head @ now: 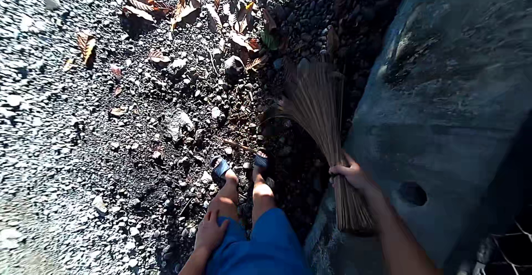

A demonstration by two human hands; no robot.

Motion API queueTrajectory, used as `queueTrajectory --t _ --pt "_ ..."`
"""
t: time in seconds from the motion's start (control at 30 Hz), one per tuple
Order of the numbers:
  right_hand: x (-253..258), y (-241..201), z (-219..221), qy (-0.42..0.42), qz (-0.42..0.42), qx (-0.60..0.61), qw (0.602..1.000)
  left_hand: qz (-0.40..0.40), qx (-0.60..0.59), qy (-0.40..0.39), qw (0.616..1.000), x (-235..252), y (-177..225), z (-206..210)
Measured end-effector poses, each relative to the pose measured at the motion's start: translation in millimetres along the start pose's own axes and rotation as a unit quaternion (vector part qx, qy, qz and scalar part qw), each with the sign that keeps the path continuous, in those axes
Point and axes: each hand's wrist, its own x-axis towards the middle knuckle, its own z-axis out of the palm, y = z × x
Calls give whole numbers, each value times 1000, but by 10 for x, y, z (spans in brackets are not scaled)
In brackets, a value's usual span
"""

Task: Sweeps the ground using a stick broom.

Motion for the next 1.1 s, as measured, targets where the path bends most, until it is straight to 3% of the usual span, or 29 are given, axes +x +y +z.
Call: queueTrajectory --t 0.17,0.27,0.37,0.47,0.53,0.6,0.7,0.8,0.9,1.0,1.1 --pt "-393 269 -128 48 -21 160 986 -2 17 2 1000 -65 162 -103" --pt "-626 410 -115 52 35 208 976 8 35 40 999 -168 363 -256" --pt "-383 162 78 -4 86 303 949 34 35 83 995 -338 547 -412" --pt "189 -447 97 -156 56 362 917 69 43 89 993 -426 691 -502" --pt "473 -767 -3 -216 19 383 898 90 47 65 993 -405 752 -513" --pt "553 -765 -86 -216 -40 383 897 101 51 32 993 -334 780 -501" --pt "145 -346 -203 -164 -73 348 920 112 39 10 993 -169 850 -530" --pt "-580 79 -282 -129 23 329 935 118 20 -11 993 48 905 -612" --pt "-946 185 -314 -166 171 403 884 115 17 -45 992 270 993 -706" --pt "-554 -102 -113 -207 218 440 846 116 14 -75 990 455 1090 -880" --pt "90 -701 144 -236 120 402 877 123 -2 -79 989 649 1154 -1182"
